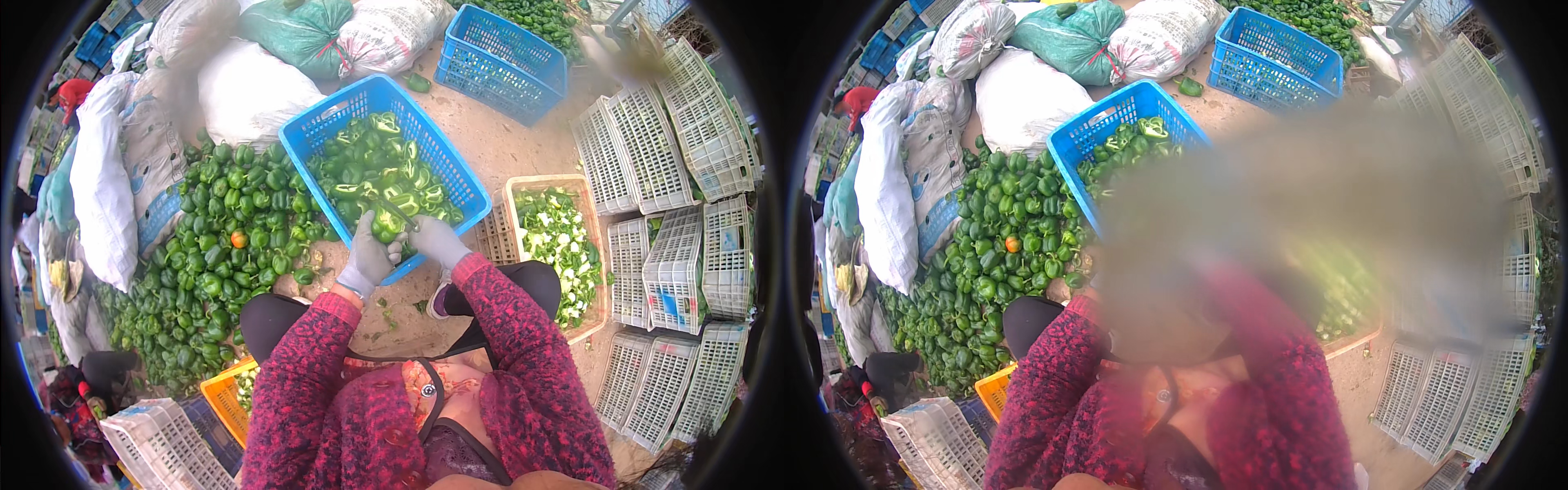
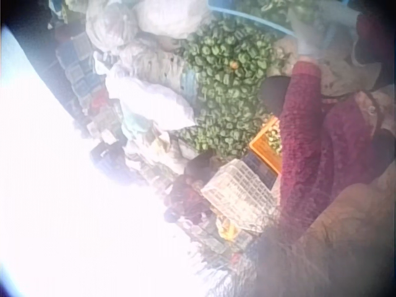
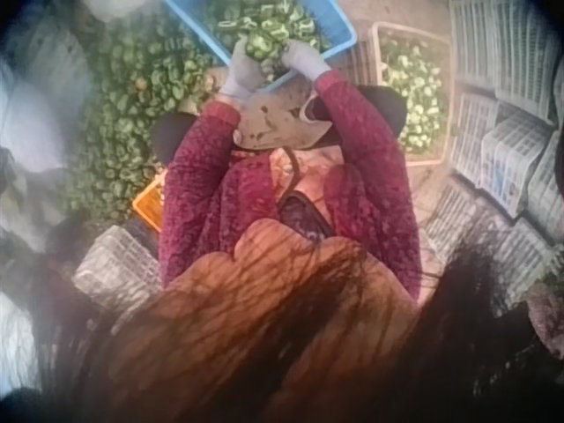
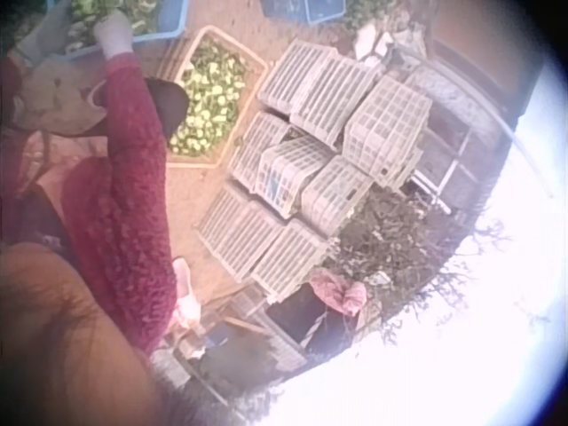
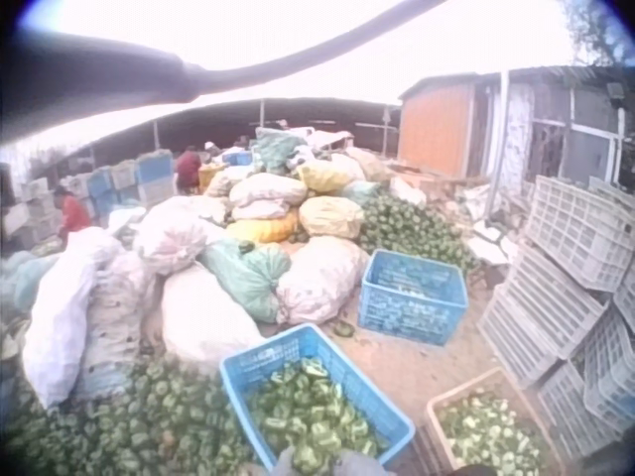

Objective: The person sits on the floor and repeatedly picks green bell peppers from a pile, cuts them into pieces using a small knife, and places the cut pieces into a blue basket. The person also discards stems and cores into a separate white basket.

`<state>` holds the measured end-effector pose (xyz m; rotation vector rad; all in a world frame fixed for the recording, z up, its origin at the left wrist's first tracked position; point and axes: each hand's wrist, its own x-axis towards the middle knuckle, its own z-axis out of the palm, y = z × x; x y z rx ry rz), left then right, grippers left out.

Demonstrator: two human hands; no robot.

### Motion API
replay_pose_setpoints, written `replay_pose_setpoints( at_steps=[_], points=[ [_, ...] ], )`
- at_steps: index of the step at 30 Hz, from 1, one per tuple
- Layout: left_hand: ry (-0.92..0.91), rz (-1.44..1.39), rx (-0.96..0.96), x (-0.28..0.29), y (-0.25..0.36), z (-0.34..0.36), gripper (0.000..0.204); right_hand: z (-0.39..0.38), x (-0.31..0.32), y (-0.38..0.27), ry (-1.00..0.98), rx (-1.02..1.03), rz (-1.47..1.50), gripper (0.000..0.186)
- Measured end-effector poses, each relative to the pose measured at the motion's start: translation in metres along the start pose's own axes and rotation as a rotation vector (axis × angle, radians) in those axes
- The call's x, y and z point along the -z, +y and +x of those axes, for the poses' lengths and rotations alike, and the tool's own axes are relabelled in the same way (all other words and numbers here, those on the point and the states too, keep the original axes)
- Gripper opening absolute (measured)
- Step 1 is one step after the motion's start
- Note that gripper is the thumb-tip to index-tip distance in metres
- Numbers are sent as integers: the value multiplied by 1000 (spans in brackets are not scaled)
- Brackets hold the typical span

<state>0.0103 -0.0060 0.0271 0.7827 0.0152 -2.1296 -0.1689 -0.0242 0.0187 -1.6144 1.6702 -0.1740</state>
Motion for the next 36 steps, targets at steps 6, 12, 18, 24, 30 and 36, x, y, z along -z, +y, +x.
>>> replay_pose_setpoints(
  at_steps=[6,12,18,24,30,36],
  points=[
    [-173,242,91,9,10,1,57,-4,20,10,35,-34,615,39],
    [-274,546,108,-10,13,3,62,-25,36,-10,-126,139,734,42],
    [264,1287,-723,-16,-19,13,58,-18,23,-13,32,-55,610,46],
    [259,1429,-871,-7,-30,25,37,-8,16,0,46,-3,550,57],
    [147,1007,-612,-16,-28,21,38,-9,21,9,-56,-29,826,40],
    [-57,660,-473,-27,-28,14,48,-18,27,8,-132,-58,1200,30]
  ],
)
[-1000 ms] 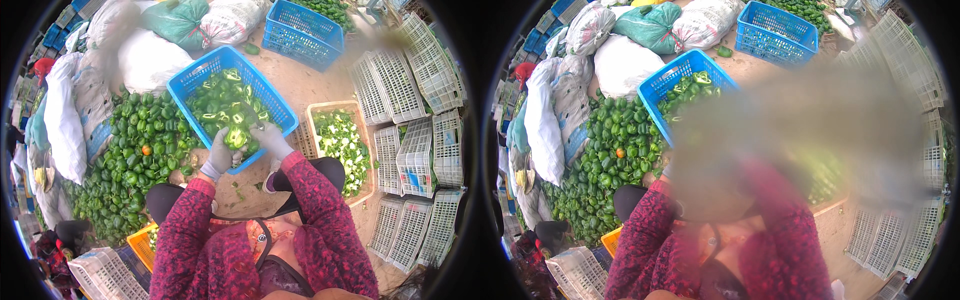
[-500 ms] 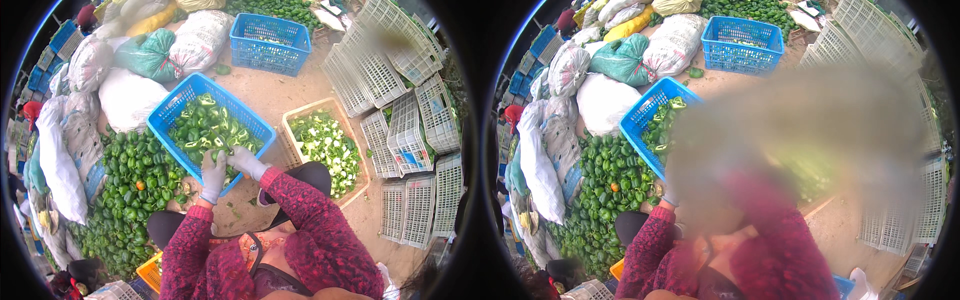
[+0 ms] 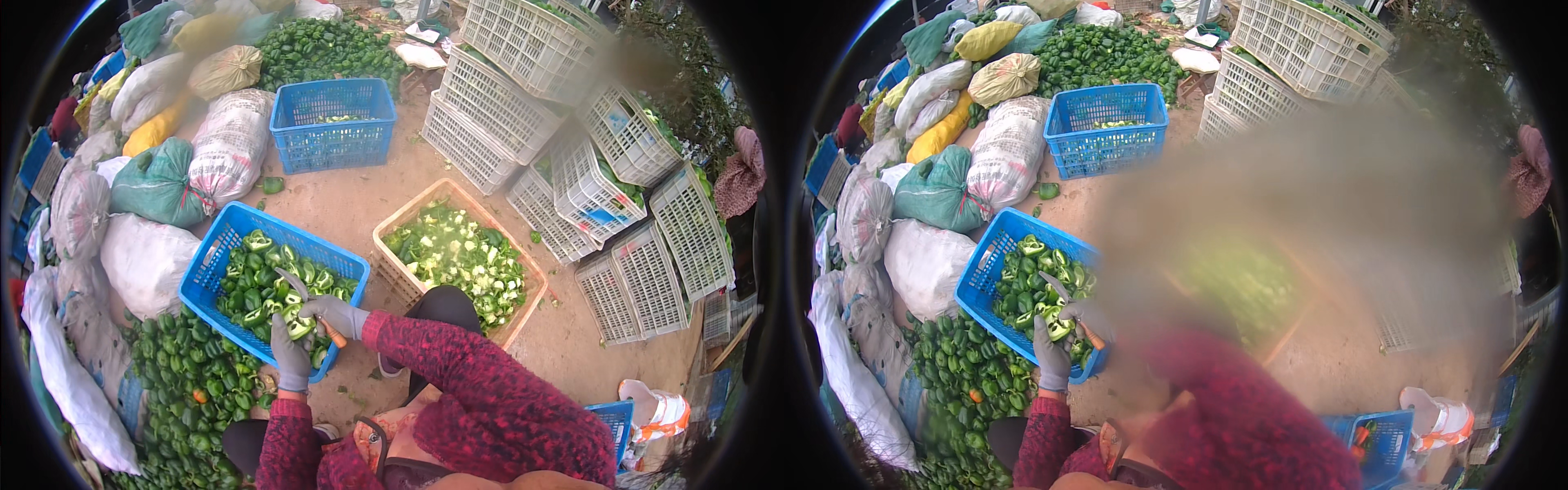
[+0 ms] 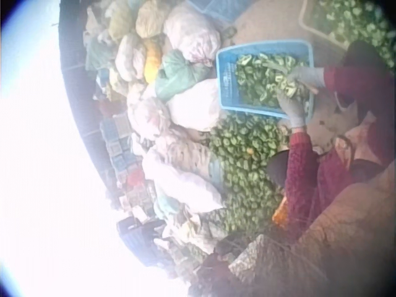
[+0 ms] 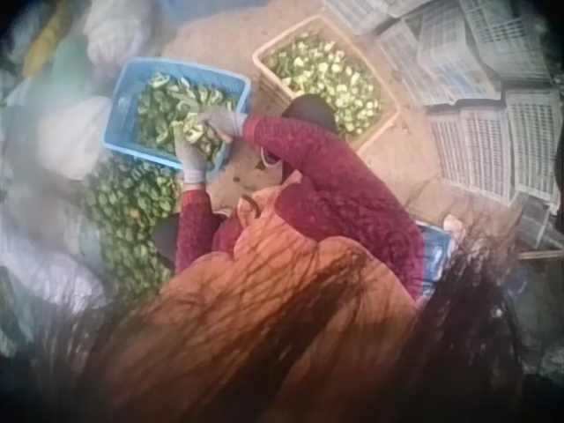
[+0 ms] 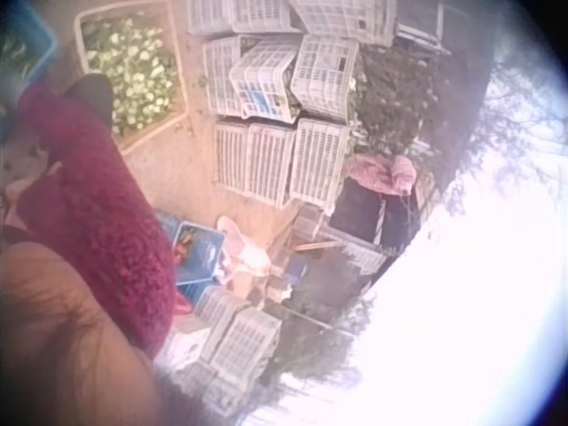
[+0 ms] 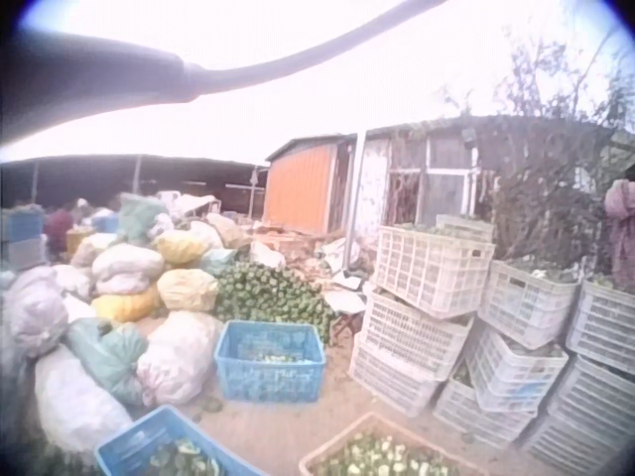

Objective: The person sits on the floor and repeatedly picks green bell peppers from a pile, cuts them into pieces using a small knife, and places the cut pieces into a blue basket. The person also discards stems and cores into a separate white basket.

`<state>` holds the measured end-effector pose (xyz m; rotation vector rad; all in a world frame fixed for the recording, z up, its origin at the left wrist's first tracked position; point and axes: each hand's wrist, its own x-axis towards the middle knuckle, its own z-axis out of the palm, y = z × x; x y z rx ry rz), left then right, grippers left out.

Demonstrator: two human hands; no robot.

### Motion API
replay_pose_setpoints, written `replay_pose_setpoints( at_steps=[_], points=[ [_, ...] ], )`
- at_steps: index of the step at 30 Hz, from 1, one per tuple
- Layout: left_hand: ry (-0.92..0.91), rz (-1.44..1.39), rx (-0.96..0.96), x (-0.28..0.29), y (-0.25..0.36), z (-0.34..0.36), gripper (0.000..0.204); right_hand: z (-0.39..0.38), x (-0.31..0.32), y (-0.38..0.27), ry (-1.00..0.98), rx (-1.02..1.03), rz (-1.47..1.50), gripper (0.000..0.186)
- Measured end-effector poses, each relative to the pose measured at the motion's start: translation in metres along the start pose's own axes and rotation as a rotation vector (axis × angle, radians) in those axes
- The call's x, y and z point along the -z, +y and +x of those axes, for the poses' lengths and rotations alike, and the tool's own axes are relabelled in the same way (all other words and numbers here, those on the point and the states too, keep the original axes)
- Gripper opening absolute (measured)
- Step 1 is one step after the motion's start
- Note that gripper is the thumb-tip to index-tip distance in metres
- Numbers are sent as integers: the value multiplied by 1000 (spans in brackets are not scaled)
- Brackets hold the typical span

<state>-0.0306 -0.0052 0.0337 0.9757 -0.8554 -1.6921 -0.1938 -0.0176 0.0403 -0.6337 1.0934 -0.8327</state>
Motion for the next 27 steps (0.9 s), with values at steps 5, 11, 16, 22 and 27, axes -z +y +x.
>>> replay_pose_setpoints(
  at_steps=[5,11,16,22,27],
  points=[
    [193,-430,127,14,-9,18,48,-22,-9,-38,-10,225,407,30],
    [61,-410,326,75,-17,56,71,-150,110,-112,614,405,-460,35],
    [571,397,-22,143,-35,28,69,-252,224,-111,1011,15,-935,51],
    [1319,654,-29,316,-55,24,38,-234,174,-97,922,465,-462,45],
    [1301,522,168,384,-38,75,46,-135,38,-77,465,353,-317,33]
  ],
)
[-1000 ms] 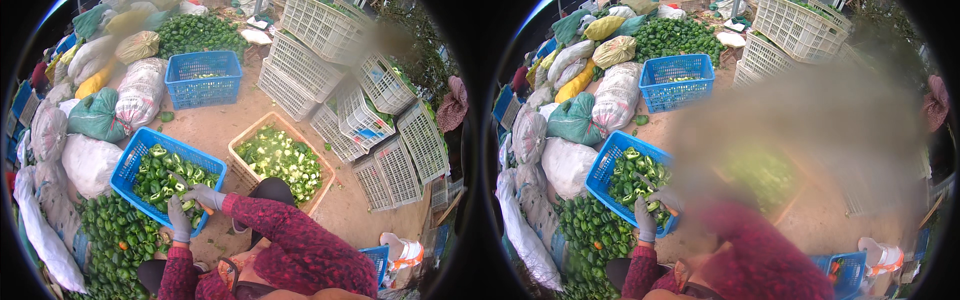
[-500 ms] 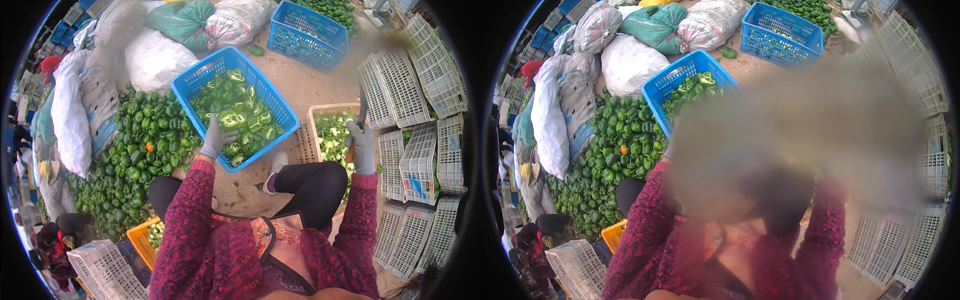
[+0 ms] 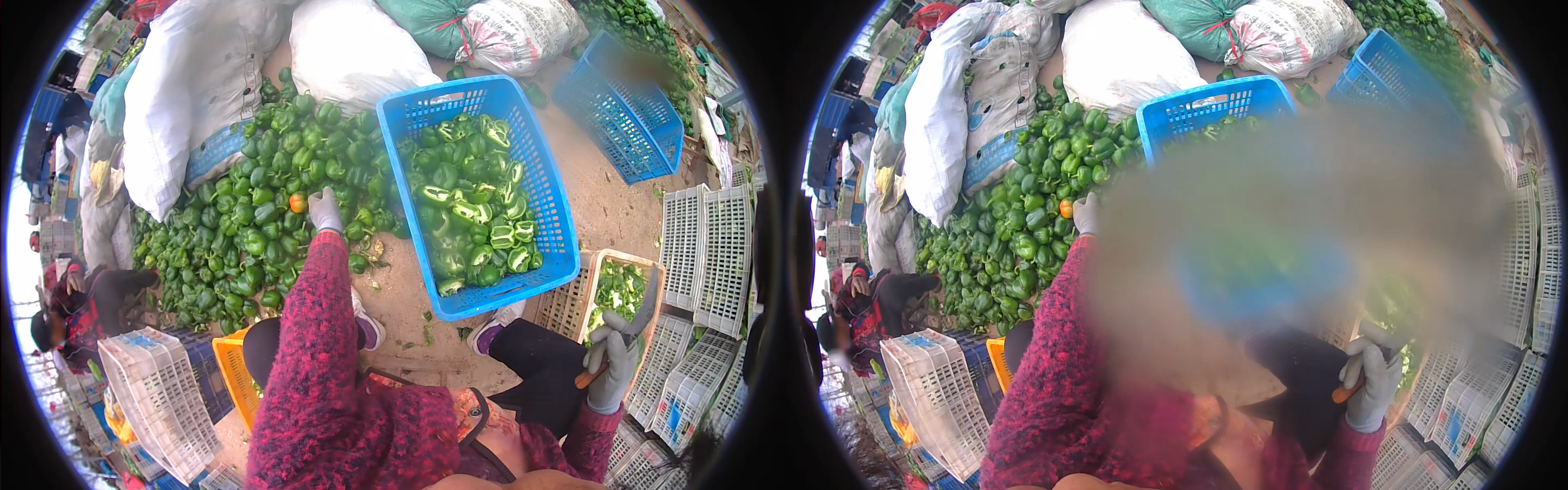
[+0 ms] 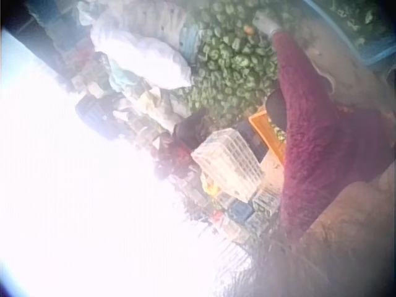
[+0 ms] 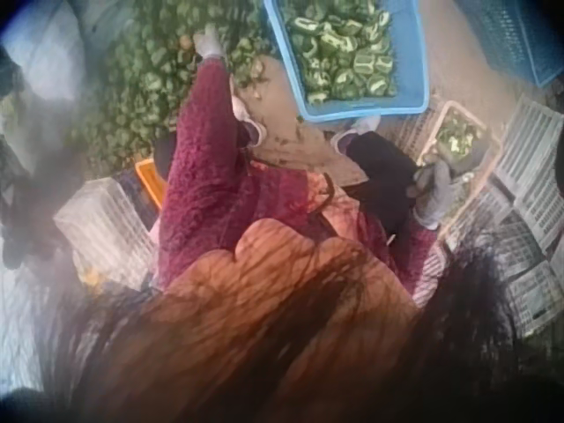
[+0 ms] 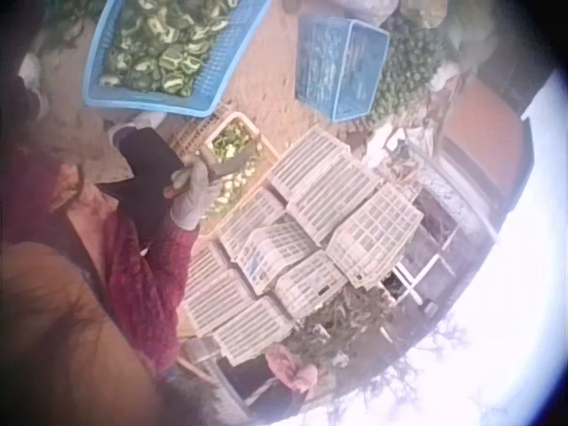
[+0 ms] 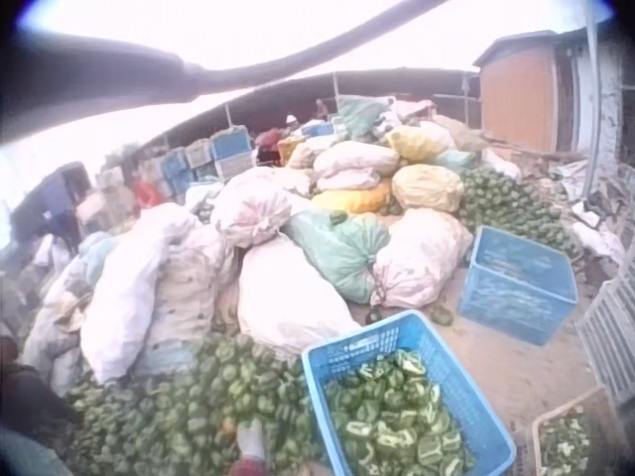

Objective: The person sits on the floor and repeatedly picks green bell peppers from a pile, cuts them into pieces using a small knife, and places the cut pieces into a blue basket. The person also discards stems and cores into a separate white basket.

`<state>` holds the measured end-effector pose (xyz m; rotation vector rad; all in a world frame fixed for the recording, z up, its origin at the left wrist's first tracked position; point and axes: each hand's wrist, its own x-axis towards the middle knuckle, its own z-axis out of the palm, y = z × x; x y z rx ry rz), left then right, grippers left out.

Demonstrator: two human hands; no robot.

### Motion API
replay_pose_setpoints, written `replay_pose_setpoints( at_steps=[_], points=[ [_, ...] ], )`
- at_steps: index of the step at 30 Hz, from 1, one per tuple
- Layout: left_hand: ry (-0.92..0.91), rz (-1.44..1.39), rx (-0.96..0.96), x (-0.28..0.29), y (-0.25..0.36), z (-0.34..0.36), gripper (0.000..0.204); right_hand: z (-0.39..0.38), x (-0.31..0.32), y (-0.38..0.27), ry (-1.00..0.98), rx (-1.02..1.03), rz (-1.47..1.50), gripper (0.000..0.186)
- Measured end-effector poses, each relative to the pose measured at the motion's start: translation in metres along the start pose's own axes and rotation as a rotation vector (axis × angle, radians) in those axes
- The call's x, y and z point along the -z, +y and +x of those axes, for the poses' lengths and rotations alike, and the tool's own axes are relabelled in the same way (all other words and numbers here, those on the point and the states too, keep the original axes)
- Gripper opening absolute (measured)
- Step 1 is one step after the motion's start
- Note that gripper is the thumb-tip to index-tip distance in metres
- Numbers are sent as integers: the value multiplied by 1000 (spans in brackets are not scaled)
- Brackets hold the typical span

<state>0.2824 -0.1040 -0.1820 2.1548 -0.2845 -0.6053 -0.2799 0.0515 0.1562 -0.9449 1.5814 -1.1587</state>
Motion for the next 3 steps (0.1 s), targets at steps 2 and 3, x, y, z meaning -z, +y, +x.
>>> replay_pose_setpoints(
  at_steps=[2,3],
  points=[
    [-187,-280,240,-23,23,21,66,11,-45,9,-168,-116,50,41],
    [-192,-274,248,-28,25,22,66,20,-58,12,-304,-165,-1,51]
  ],
)
